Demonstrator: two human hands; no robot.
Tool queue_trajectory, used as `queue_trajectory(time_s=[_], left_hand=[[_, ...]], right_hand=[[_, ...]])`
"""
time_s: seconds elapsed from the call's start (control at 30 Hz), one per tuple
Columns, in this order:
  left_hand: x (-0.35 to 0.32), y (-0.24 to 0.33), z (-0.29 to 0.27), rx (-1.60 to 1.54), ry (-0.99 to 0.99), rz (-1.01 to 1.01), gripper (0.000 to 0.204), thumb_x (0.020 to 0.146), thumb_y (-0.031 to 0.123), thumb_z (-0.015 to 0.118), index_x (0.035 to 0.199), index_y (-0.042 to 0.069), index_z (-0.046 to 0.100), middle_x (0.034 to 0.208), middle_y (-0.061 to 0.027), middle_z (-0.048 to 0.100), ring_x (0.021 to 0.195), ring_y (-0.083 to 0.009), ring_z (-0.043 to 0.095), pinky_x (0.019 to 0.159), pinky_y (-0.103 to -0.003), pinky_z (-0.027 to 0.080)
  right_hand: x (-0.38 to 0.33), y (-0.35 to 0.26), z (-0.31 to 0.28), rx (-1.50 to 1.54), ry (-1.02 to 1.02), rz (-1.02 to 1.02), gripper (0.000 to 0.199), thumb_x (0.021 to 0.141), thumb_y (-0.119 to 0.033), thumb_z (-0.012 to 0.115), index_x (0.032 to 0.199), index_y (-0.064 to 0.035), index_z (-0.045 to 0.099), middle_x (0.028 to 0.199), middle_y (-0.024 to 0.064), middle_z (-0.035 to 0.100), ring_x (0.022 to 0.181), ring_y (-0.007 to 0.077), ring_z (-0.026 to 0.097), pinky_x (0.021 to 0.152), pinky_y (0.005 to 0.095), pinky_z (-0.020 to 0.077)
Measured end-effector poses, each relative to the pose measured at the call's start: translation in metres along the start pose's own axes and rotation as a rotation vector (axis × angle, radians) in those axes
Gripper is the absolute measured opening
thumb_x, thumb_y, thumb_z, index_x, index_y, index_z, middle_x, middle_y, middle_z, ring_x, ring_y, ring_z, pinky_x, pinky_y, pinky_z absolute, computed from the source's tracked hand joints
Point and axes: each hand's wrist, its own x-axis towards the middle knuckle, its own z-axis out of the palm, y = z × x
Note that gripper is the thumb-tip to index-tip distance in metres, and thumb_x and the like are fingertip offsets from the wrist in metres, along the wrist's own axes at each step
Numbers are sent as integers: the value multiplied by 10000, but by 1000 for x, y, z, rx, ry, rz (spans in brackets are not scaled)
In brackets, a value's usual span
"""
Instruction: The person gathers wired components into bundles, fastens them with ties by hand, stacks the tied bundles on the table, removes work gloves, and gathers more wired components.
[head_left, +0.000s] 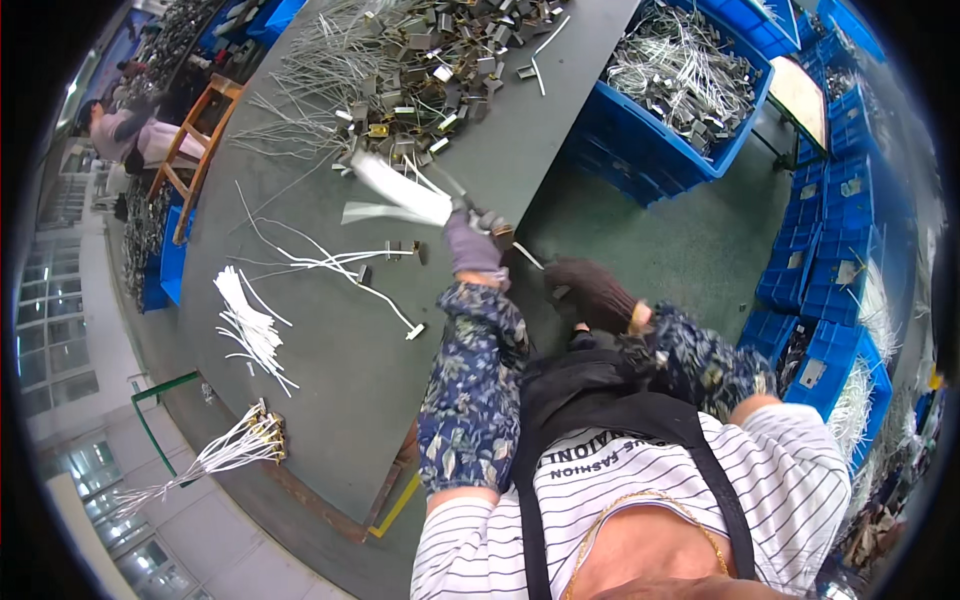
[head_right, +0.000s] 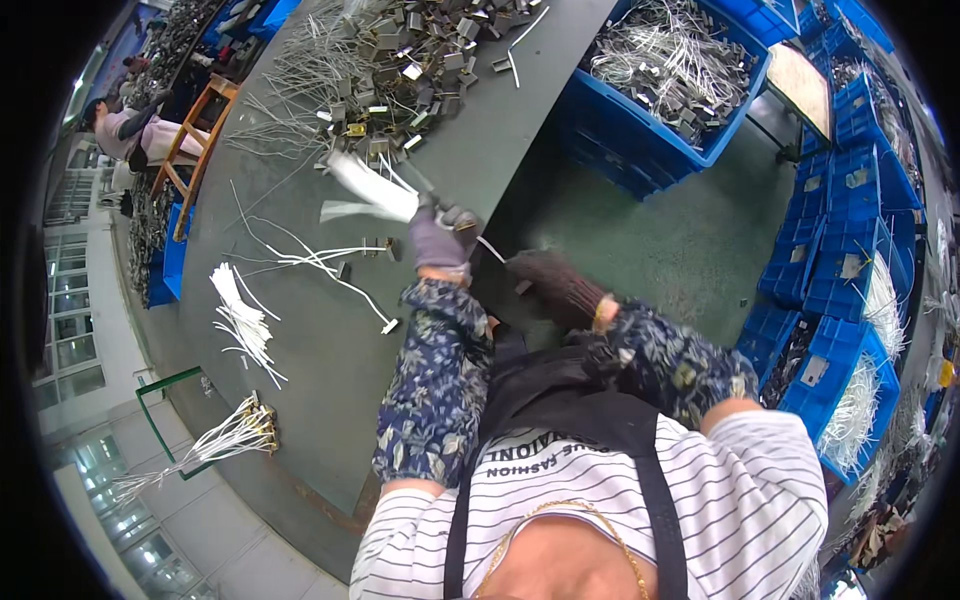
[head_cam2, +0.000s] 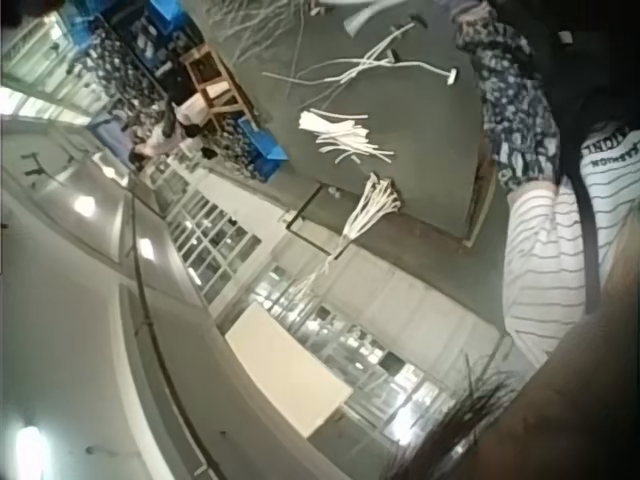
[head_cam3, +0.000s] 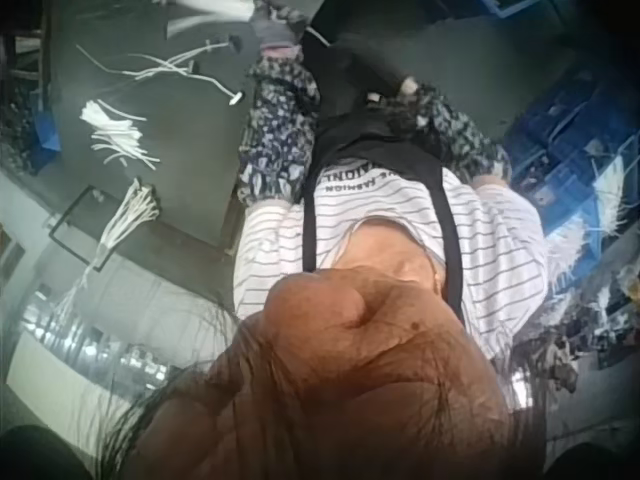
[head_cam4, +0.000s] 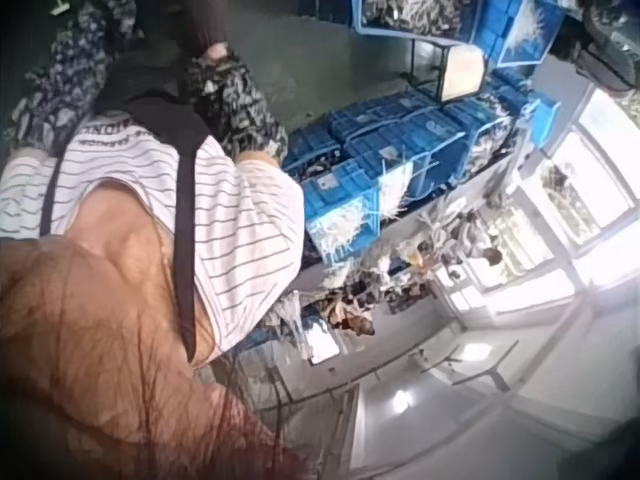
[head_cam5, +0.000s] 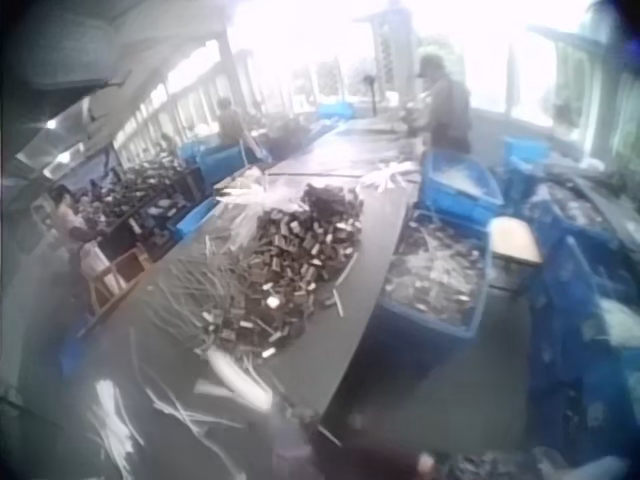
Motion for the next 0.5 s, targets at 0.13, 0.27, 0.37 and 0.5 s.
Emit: queue_trajectory(time_s=[0.13,0.27,0.37,0.5], left_hand=[[47,8,-29,741,137,562,254,909,292,635,976,51,592,812,-66,623,667,-144,587,568,-289,522],[-4,21,25,981,429,523,264,912,290,613,949,30,609,784,-44,598,649,-127,566,533,-256,490],[-60,-3,18,591,287,441,403,887,427,634,957,31,603,738,-22,553,615,-141,531,525,-287,445],[-64,-27,-59,633,132,271,422,916,418,596,982,1,591,808,-71,600,669,-196,582,568,-306,481]], right_hand=[[-30,13,-2,158,59,185,187,627,-76,679,774,-72,563,746,116,544,727,341,552,623,408,450],[-14,35,-33,-98,39,88,225,630,-51,678,826,-68,569,768,124,560,769,334,567,650,406,461],[50,20,-44,-2,130,-16,292,636,-68,699,911,-72,602,787,141,569,793,325,580,675,399,482],[44,97,11,-405,-72,-199,256,670,-76,680,920,-58,628,782,133,584,749,312,592,640,377,496]])
